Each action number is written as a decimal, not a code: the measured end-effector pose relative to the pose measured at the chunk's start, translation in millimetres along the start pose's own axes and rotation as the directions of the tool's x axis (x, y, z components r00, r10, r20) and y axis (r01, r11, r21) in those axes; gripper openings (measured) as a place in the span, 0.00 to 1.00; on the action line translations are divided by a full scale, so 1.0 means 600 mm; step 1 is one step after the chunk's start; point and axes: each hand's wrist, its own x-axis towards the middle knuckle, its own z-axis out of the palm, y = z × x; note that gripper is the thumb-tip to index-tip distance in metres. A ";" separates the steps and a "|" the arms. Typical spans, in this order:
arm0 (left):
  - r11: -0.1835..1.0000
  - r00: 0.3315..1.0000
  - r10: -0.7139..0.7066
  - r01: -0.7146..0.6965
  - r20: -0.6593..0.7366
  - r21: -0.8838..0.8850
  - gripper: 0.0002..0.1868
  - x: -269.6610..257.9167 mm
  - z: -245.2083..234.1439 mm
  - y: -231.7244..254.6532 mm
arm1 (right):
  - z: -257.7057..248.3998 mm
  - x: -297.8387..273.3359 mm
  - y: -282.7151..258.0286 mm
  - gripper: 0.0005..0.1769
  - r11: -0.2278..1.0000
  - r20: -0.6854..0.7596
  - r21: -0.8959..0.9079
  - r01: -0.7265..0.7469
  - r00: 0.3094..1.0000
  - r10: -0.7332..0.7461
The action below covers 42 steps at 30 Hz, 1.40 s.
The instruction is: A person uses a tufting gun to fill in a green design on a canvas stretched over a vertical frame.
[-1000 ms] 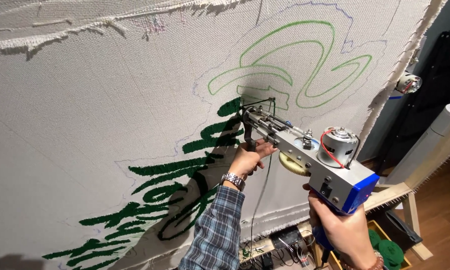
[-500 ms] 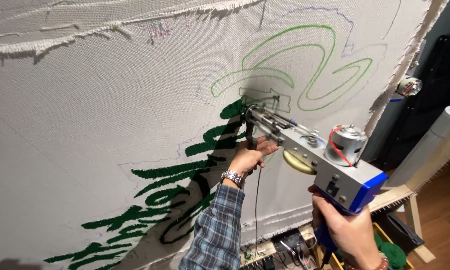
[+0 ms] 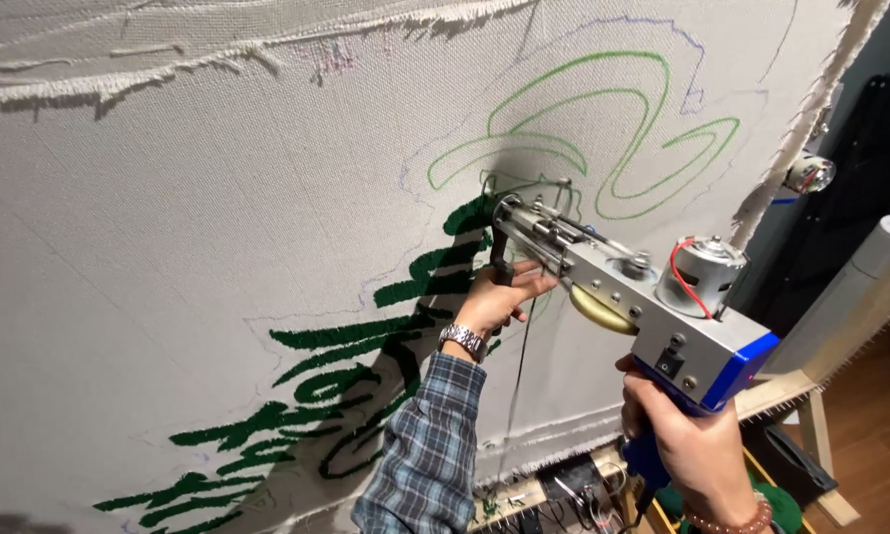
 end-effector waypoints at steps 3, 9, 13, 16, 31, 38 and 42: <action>0.999 0.999 0.017 -0.016 0.038 -0.029 0.47 -0.002 0.001 -0.003 | -0.007 -0.003 -0.005 0.06 1.000 0.000 0.001 0.003 1.000 -0.003; 0.993 0.989 0.062 -0.048 0.134 -0.104 0.44 -0.025 0.027 -0.020 | -0.060 -0.015 0.011 0.10 0.995 0.001 0.036 0.093 0.996 -0.093; 0.982 0.954 0.155 -0.120 0.257 -0.149 0.34 -0.058 0.049 -0.024 | -0.123 -0.017 0.012 0.08 0.986 0.090 0.046 0.159 0.983 -0.163; 0.995 0.956 0.094 -0.085 0.278 -0.044 0.24 -0.089 0.069 -0.018 | -0.170 -0.019 0.015 0.09 0.994 0.092 0.036 0.105 0.990 -0.108; 0.974 1.000 -0.022 0.017 -0.020 -0.225 0.26 -0.172 0.095 -0.133 | -0.310 0.082 0.128 0.36 0.676 0.843 0.520 -0.522 0.187 -0.505; 0.969 0.981 -0.048 0.000 -0.190 -0.246 0.15 -0.224 0.061 -0.237 | -0.105 0.153 0.368 0.37 0.946 0.923 0.297 -0.132 -0.213 -0.320; 0.948 0.978 -0.032 -0.035 -0.204 -0.315 0.16 -0.244 0.051 -0.289 | 0.003 0.074 0.451 0.49 0.751 0.940 -0.309 -0.583 -0.306 0.149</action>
